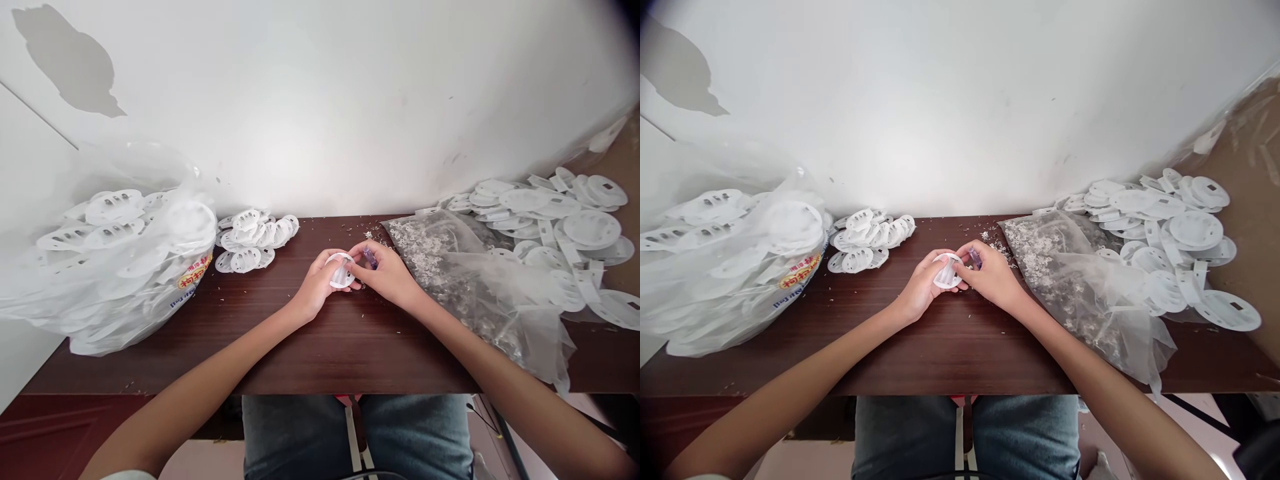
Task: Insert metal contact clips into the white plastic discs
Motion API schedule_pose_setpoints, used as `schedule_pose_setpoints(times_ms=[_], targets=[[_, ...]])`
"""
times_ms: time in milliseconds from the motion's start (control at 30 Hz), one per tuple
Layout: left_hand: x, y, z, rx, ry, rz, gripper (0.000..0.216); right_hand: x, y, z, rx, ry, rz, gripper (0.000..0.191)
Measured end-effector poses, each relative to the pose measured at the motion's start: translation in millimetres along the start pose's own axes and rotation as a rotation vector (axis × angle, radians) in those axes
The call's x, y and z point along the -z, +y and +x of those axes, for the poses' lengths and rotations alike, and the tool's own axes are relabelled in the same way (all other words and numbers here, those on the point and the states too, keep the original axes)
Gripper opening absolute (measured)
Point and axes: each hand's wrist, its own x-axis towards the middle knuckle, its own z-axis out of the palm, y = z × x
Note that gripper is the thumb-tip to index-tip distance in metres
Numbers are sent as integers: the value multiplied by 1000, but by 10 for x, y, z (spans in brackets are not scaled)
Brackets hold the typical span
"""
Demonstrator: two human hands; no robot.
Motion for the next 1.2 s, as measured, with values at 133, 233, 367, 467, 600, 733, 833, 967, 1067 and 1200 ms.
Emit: schedule_pose_setpoints(times_ms=[133,233,367,467,600,733,833,967,1067,1200], targets=[[-41,38,-21,-7,28,46,44,-7,-31,-17,-12,-13,25,19],[-57,52,-27,-13,53,64,41,-8,-53,-26,-18,-13,28,20],[-45,48,-15,2,41,29,40,-3,-58,-26,-9,-22,44,21],[-34,45,-8,7,38,27,40,-2,-58,-31,1,-24,46,22],[-37,61,-16,6,39,37,38,-9,-67,-54,53,29,-11,19],[-49,73,-22,2,34,29,38,-22,-71,-69,108,31,-36,11],[-51,58,-11,-13,19,8,37,-31,-70,-71,74,21,2,14],[-35,13,6,-26,34,-8,37,-29,-59,-71,-4,-28,138,17],[-21,-16,6,-31,24,17,39,-26,-24,-58,-58,-58,245,20],[-11,-36,-2,-64,19,54,43,-35,17,-26,-83,-65,233,20]])
